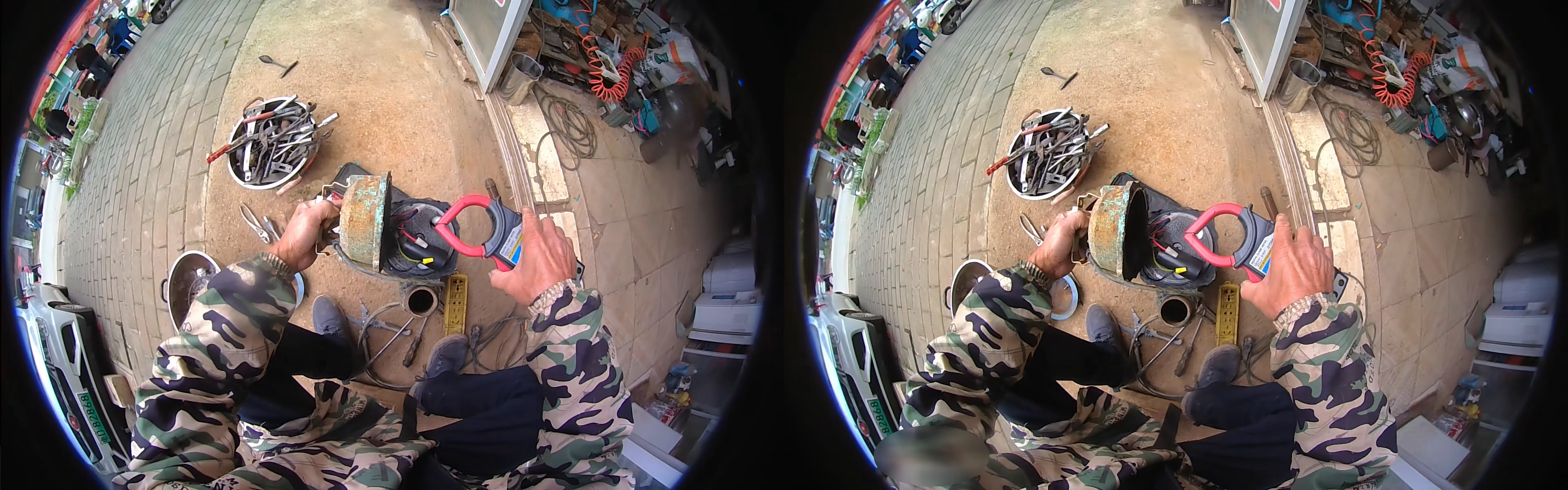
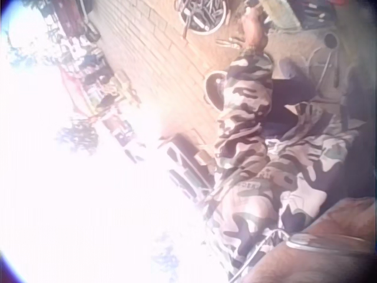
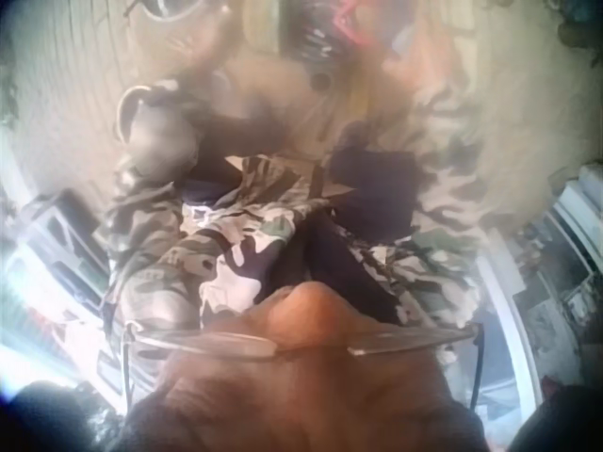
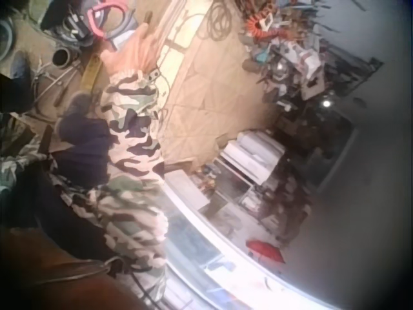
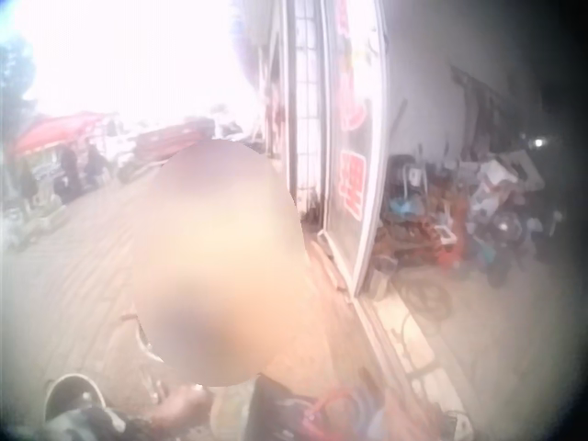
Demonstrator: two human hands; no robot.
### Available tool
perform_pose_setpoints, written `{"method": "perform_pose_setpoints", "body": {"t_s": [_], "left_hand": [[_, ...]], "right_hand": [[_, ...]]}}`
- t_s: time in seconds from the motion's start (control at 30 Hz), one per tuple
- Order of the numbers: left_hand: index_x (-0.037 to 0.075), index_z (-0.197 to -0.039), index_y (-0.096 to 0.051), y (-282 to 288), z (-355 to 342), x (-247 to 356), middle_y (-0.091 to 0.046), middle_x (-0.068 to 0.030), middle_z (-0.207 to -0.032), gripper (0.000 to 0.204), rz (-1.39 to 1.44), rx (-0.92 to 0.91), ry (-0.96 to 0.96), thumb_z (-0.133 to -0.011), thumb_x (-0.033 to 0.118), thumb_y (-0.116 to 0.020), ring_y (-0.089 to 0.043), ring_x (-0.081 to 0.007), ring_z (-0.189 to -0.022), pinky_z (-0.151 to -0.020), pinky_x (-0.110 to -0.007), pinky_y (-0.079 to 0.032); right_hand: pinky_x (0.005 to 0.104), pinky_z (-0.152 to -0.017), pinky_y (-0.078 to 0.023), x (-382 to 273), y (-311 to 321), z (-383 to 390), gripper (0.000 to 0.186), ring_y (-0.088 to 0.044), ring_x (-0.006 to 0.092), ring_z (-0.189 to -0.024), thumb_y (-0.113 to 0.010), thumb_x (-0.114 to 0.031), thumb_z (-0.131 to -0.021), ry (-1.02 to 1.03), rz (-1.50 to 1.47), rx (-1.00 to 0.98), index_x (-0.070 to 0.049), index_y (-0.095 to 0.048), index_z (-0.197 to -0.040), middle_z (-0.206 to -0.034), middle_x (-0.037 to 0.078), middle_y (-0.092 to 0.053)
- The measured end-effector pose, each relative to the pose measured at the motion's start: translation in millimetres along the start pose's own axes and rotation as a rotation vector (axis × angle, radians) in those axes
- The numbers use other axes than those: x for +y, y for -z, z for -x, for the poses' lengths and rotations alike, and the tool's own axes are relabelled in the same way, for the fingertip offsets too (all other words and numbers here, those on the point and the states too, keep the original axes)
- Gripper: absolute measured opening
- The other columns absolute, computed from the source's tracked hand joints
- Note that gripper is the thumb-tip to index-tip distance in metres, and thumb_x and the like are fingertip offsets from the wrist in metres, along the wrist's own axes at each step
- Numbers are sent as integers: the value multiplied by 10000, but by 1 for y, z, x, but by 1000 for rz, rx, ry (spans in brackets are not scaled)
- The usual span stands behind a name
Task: The person sits on the ground and uses a clamp multimeter to test a cylindrical electrical component. They repeatedly clamp the meter onto the component, observe the display, and adjust the component's position.
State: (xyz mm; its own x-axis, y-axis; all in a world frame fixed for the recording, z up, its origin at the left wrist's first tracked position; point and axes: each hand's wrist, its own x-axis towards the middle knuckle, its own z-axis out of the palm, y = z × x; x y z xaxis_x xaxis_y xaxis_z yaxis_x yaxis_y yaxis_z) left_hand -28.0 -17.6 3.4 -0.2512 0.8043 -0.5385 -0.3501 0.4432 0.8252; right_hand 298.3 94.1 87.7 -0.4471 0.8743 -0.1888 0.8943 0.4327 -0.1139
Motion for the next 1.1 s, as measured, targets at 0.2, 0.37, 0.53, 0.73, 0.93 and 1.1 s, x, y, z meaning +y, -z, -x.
{"method": "perform_pose_setpoints", "body": {"t_s": [0.2,0.37,0.53,0.73,0.93,1.1], "left_hand": [[90,-861,-640,4,-5,-6,-475,70,-696,78,66,-2,4,-877,102,-565,-418,-63,-598,-551,-250,-340],[94,-867,-637,4,-4,-5,-472,68,-705,88,52,-1,18,-890,117,-556,-417,-70,-608,-570,-252,-357],[107,-830,-607,3,-5,-8,-459,59,-700,98,57,13,1,-895,145,-543,-410,-75,-601,-570,-253,-360],[111,-781,-563,7,-8,-10,-452,47,-688,119,39,11,49,-889,157,-542,-407,-85,-585,-554,-259,-352],[117,-767,-552,-1,-2,-7,-438,53,-663,131,61,62,7,-891,158,-538,-391,-82,-567,-517,-258,-327],[118,-742,-549,-1,-6,-9,-430,56,-655,147,61,38,1,-885,151,-536,-382,-78,-563,-512,-246,-315]], "right_hand": [[465,-957,-505,-7,2,1,914,-625,413,-1091,-843,-311,-611,-22,-39,-180,78,-478,-1353,-1138,273,-625],[466,-943,-514,-10,3,-5,912,-636,418,-1079,-812,-375,-620,-22,10,-342,101,-497,-1331,-1110,282,-639],[467,-904,-529,-15,2,-5,903,-659,416,-1027,-804,-375,-625,42,-8,-280,101,-503,-1331,-1052,270,-658],[456,-869,-547,-31,-5,-9,870,-678,400,-992,-809,-383,-626,84,18,-247,126,-541,-1278,-1033,280,-668],[445,-840,-565,-44,-6,-11,858,-702,385,-936,-800,-399,-632,88,-5,-238,137,-562,-1259,-987,273,-681],[450,-831,-568,-49,-18,-14,862,-704,390,-932,-786,-399,-635,73,-14,-223,144,-558,-1265,-979,278,-685]]}}
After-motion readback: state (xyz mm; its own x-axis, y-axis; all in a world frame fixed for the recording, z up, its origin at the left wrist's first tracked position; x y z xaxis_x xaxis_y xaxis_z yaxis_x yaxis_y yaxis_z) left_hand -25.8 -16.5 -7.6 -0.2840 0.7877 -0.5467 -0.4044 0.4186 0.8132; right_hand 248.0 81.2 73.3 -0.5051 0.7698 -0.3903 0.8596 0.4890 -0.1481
